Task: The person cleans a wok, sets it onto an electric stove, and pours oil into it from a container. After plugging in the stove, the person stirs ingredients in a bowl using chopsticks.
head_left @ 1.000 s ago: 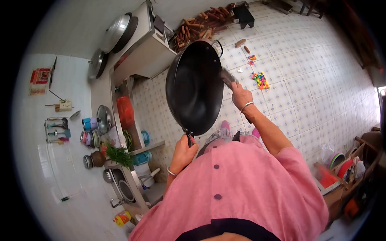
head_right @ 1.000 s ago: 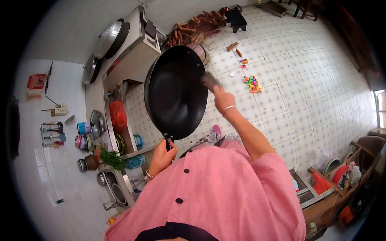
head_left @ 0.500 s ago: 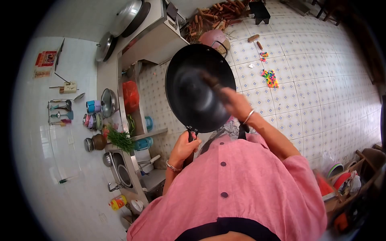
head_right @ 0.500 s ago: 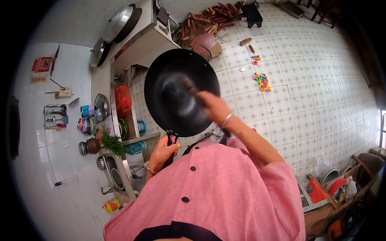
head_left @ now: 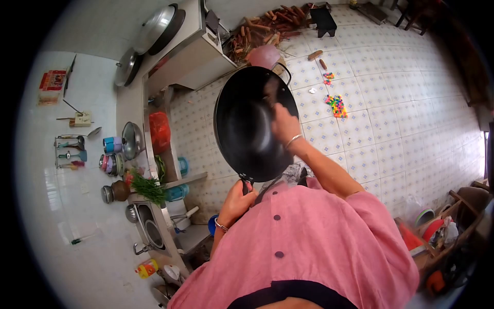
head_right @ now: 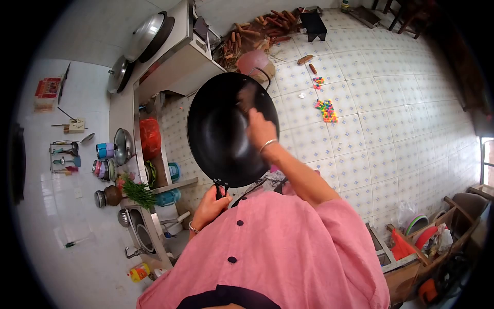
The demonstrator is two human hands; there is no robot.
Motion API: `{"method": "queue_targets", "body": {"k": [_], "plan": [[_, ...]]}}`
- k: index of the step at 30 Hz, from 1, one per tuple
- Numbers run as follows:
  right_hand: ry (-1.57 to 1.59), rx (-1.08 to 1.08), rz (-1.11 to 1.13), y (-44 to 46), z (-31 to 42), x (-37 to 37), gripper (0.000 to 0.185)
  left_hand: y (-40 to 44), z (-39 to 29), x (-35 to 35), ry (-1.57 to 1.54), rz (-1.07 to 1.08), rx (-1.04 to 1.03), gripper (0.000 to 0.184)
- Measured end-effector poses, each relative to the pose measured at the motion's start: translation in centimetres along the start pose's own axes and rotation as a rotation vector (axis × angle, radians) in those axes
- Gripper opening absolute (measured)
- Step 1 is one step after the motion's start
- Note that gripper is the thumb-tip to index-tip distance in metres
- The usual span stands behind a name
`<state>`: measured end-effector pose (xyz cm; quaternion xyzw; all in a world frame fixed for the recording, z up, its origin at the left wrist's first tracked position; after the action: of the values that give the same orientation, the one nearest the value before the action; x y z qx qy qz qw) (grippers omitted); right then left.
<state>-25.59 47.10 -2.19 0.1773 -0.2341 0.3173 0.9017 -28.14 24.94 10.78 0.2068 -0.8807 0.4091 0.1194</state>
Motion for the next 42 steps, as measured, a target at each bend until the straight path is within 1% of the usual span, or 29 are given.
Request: {"method": "queue_targets", "body": {"k": [1, 3, 4, 6, 7, 8, 9, 11, 12, 13, 15, 17, 19, 21, 22, 23, 24, 26, 27, 29, 31, 33, 34, 35, 36, 38, 41, 42], "plan": [[0.023, 0.031, 0.031, -0.7, 1.7, -0.1, 0.031, 0.3, -0.3, -0.1, 0.044, -0.014, -0.004, 0.02], [0.056, 0.25, 0.213, -3.0, 3.4, -0.9, 0.034, 0.9, -0.1, -0.2, 0.08, -0.015, -0.027, 0.019], [0.051, 0.241, 0.206, -3.2, 3.1, -1.1, 0.034, 1.0, 0.0, -0.2, 0.119, -0.028, -0.044, 0.019], [-0.123, 0.318, 0.307, -3.9, 1.7, -2.2, 0.036, 1.2, 0.1, -0.3, 0.09, -0.021, -0.053, 0.019], [-0.214, 0.248, 0.295, -3.4, -0.4, -2.5, 0.037, 1.3, 0.1, -0.3, 0.051, -0.026, -0.055, 0.019], [-0.307, 0.149, 0.233, -3.0, -3.5, -3.1, 0.036, 1.3, 0.2, -0.4, 0.056, -0.016, -0.054, 0.019], [-0.355, 0.045, 0.166, -2.6, -5.9, -1.7, 0.036, 1.2, 0.2, -0.5, 0.027, -0.014, -0.06, 0.019], [-0.289, -0.11, 0.089, -1.9, -9.0, 2.0, 0.034, 1.5, -0.3, -0.4, -0.003, -0.02, -0.076, 0.019], [-0.257, -0.218, 0.026, -1.6, -9.8, 3.6, 0.033, 1.6, -1.1, -0.6, 0.037, -0.024, -0.074, 0.02], [-0.301, -0.27, -0.047, -1.5, -9.6, 5.3, 0.033, 1.4, -1.3, -0.8, 0.08, -0.022, -0.063, 0.02], [-0.216, -0.327, -0.086, -1.8, -8.8, 6.5, 0.035, 2.0, -0.8, -1.2, 0.05, -0.012, -0.061, 0.02], [-0.129, -0.188, 0.023, -2.5, -5.0, 6.6, 0.036, 2.4, -0.6, -1.4, 0.031, 0.013, -0.059, 0.021], [-0.102, -0.028, 0.157, -4.4, -3.3, 4.2, 0.036, 2.7, -0.9, -1.7, 0.071, 0.019, -0.07, 0.02], [-0.146, 0.089, 0.308, -6.1, -2.9, 3.3, 0.034, 2.8, -1.9, -2.0, 0.104, 0.032, -0.069, 0.019], [-0.205, 0.112, 0.284, -6.8, -4.6, 2.5, 0.034, 2.6, -2.1, -2.1, 0.127, 0.029, -0.058, 0.018], [-0.252, 0.069, 0.245, -7.4, -7.7, 1.6, 0.034, 2.5, -2.4, -2.3, 0.129, 0.028, -0.052, 0.018], [-0.267, 0.018, 0.22, -7.4, -9.9, 2.8, 0.033, 2.6, -2.9, -2.5, 0.096, 0.043, -0.052, 0.018], [-0.259, -0.12, 0.04, -8.3, -14.0, 6.0, 0.031, 3.0, -3.2, -2.7, 0.064, 0.055, -0.041, 0.018], [-0.272, -0.239, -0.001, -8.7, -15.8, 8.0, 0.03, 3.5, -3.1, -2.9, 0.058, 0.071, -0.053, 0.018], [-0.312, -0.484, -0.033, -9.8, -16.8, 13.6, 0.032, 4.5, -2.4, -3.3, 0.055, 0.096, -0.059, 0.018], [-0.346, -0.513, -0.229, -12.6, -19.8, 16.9, 0.036, 5.7, -2.0, -3.6, -0.101, 0.206, -0.058, 0.019], [-0.316, -0.653, -0.242, -15.7, -21.4, 19.8, 0.04, 6.3, -2.6, -4.0, -0.124, 0.267, -0.033, 0.02], [-0.247, -0.675, -0.295, -17.4, -21.3, 21.1, 0.037, 6.5, -2.9, -4.3, -0.158, 0.3, 0.013, 0.02], [-0.25, -0.693, -0.307, -19.1, -21.5, 21.6, 0.037, 6.8, -3.2, -4.7, -0.192, 0.334, 0.058, 0.021], [-0.218, -0.781, -0.323, -21.0, -21.8, 21.9, 0.035, 7.1, -3.5, -5.1, -0.18, 0.353, 0.061, 0.021], [-0.157, -0.921, -0.351, -25.1, -22.8, 21.6, 0.033, 7.6, -4.1, -6.1, -0.265, 0.419, 0.123, 0.021], [-0.108, -1.046, -0.384, -30.9, -23.4, 20.1, 0.033, 8.9, -4.8, -7.8, -0.243, 0.517, 0.117, 0.022], [-0.084, -1.097, -0.37, -32.0, -22.2, 20.1, 0.033, 9.0, -5.4, -8.3, -0.227, 0.535, 0.118, 0.022]]}}
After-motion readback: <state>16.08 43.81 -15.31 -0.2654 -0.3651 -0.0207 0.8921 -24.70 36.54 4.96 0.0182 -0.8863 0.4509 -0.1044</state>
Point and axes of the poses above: each hand's wrist, its own y-axis towards the middle knuckle, its own x-axis out of the back of the hand, z = x × y, the point moved 1 cm from there along y, towards the middle knuckle, and after that the axes turned 9 degrees about y, right-handed, at the moved point
